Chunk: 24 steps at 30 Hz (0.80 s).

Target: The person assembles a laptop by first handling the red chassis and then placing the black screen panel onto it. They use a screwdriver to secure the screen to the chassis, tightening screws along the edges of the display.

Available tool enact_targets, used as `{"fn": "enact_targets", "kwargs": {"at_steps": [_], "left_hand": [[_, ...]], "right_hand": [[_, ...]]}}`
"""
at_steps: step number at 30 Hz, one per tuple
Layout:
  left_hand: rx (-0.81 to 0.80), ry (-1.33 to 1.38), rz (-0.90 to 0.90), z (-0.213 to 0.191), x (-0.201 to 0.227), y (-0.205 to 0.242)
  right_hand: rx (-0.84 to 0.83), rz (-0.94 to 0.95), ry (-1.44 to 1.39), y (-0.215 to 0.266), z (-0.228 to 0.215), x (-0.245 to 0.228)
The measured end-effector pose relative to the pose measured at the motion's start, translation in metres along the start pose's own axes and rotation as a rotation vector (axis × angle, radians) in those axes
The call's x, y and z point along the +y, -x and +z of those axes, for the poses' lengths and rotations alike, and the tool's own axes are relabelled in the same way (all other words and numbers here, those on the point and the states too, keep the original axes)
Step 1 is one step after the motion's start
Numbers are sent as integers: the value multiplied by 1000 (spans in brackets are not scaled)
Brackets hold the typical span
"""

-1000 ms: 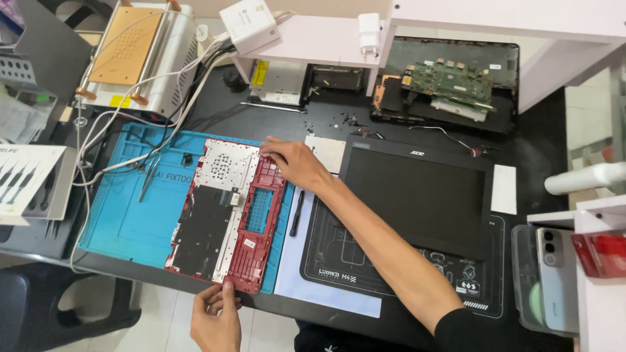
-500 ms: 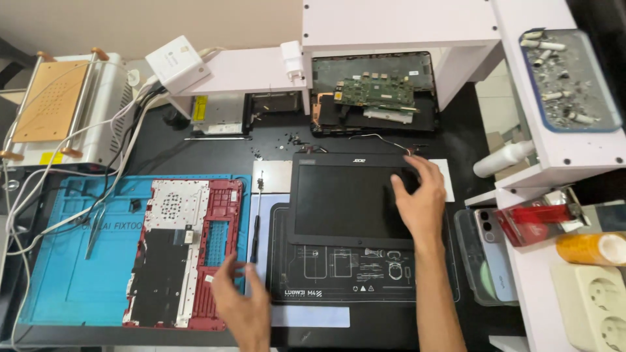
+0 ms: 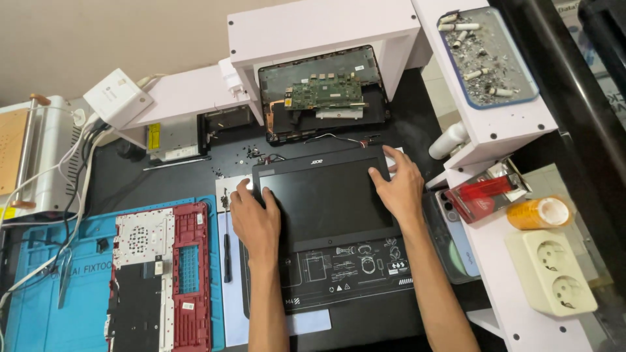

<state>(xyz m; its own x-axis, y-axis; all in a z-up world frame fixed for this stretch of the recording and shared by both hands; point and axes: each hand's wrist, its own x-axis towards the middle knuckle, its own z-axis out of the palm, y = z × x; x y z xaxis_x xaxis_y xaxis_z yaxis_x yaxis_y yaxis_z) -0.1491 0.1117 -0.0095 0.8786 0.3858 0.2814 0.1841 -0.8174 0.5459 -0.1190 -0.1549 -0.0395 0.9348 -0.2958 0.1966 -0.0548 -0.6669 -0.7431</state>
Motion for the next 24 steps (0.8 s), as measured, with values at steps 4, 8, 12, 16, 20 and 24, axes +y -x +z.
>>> {"fn": "enact_targets", "kwargs": {"at_steps": [4, 8, 12, 16, 20, 24], "left_hand": [[20, 76, -56, 12, -16, -4], [43, 241, -66, 15, -25, -9], [-54, 441, -172, 16, -46, -12], [-139, 756, -153, 11, -58, -18], [-182, 788, -227, 6, -67, -19], [-230, 936, -186, 9, -85, -19]], "right_hand": [[12, -19, 58, 3, 2, -1], [33, -24, -102, 2, 1, 2], [6, 72, -347, 1, -1, 2], [-33, 102, -630, -6, 9, 25], [-115, 97, -824, -6, 18, 41], [-251, 184, -943, -5, 6, 30]]}}
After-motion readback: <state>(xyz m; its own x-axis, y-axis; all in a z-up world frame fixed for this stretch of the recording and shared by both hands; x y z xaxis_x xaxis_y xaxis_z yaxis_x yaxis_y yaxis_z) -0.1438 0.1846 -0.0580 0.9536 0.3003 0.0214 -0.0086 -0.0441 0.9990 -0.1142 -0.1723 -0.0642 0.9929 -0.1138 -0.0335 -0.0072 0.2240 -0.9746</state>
